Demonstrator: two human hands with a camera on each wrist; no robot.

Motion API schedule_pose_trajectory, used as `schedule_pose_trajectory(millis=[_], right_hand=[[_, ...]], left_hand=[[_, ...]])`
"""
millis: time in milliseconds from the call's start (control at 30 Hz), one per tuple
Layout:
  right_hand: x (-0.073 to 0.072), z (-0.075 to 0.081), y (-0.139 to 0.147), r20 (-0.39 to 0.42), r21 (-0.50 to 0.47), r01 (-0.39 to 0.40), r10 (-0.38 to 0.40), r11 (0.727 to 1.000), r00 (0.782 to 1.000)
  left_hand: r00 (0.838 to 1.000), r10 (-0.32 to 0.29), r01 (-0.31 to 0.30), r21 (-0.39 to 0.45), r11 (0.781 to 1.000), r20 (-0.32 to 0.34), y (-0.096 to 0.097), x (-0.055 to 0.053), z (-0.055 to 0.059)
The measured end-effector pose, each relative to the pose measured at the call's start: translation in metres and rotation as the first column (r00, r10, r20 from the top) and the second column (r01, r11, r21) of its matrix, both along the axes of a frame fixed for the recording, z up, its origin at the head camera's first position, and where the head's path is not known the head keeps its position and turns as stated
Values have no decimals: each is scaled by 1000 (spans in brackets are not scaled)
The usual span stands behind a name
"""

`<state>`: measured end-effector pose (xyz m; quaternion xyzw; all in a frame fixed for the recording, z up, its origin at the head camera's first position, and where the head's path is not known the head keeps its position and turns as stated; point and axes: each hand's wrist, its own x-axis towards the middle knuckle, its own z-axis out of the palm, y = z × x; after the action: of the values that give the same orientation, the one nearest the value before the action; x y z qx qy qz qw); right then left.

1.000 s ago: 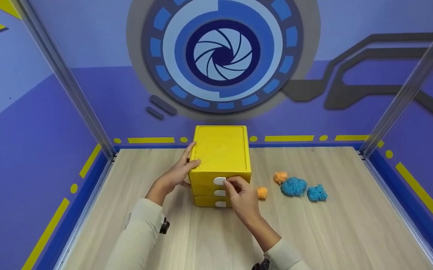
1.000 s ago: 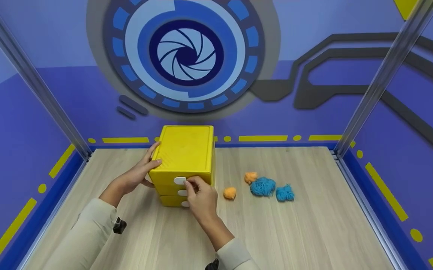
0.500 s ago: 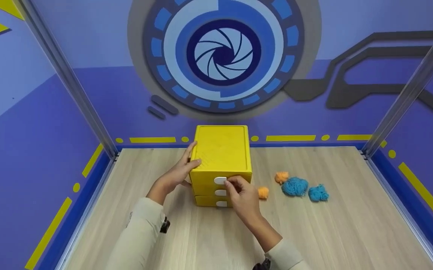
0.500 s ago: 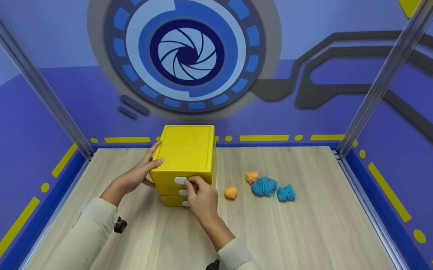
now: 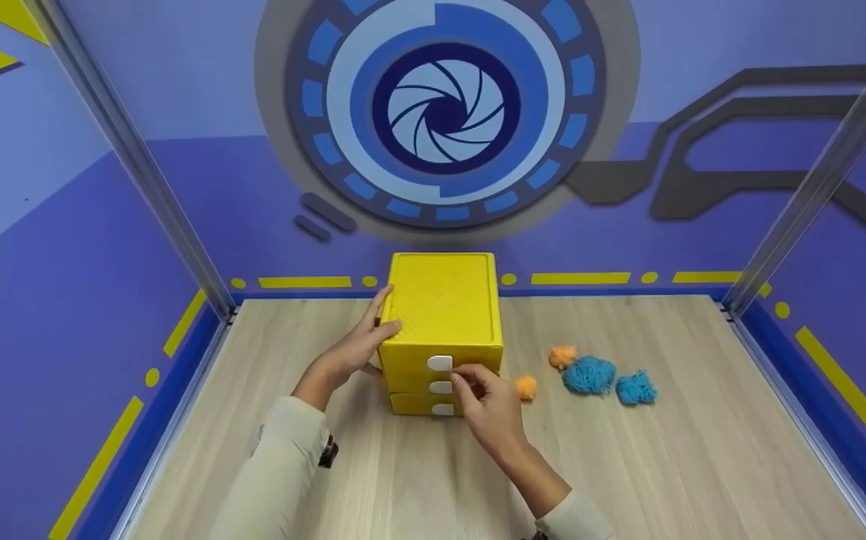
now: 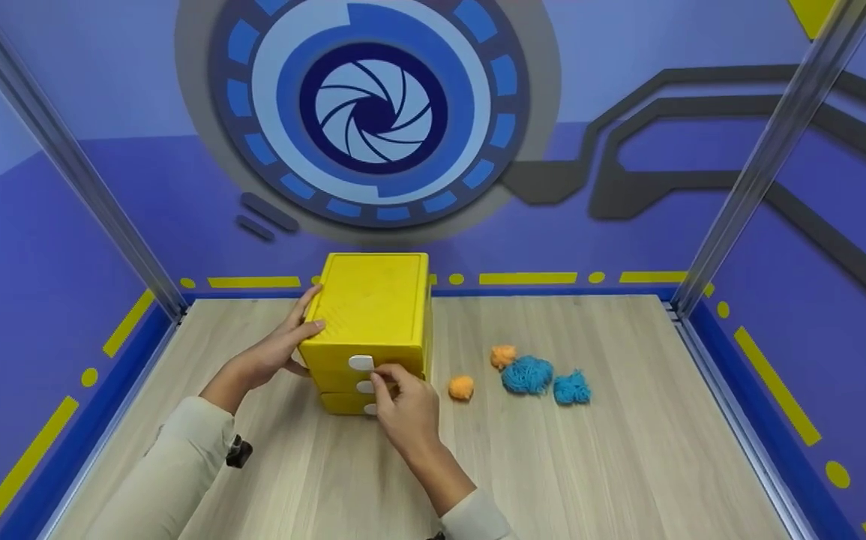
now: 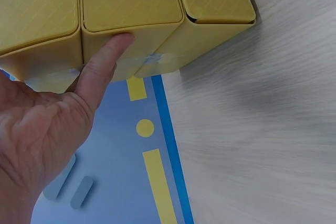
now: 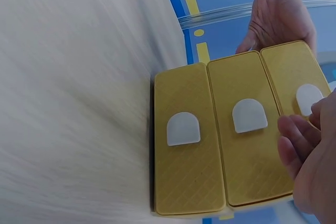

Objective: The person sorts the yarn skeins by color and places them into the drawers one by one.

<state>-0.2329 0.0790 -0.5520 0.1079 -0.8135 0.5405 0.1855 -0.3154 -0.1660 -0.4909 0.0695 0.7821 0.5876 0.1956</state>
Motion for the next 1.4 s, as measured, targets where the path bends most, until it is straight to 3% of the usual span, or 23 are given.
schedule_pose_trajectory(millis=[400, 633, 1100, 1400], right_hand=[[2, -22, 7, 116, 40, 26, -30, 999, 993], [-1, -34, 4, 122, 27, 9, -13, 1000, 992], [-6, -42, -7, 175, -18, 13, -9, 1000, 984], [-9, -44, -12, 183, -38, 59, -51, 997, 982]], left_hand=[[1000, -2, 2, 7, 1000, -12, -1, 0, -1], [1000, -8, 9, 16, 1000, -7, -1, 1, 0], [1000, -11, 11, 18, 1000, -16, -2, 0, -4], [1000, -3, 3, 7, 1000, -12, -2, 0, -3]])
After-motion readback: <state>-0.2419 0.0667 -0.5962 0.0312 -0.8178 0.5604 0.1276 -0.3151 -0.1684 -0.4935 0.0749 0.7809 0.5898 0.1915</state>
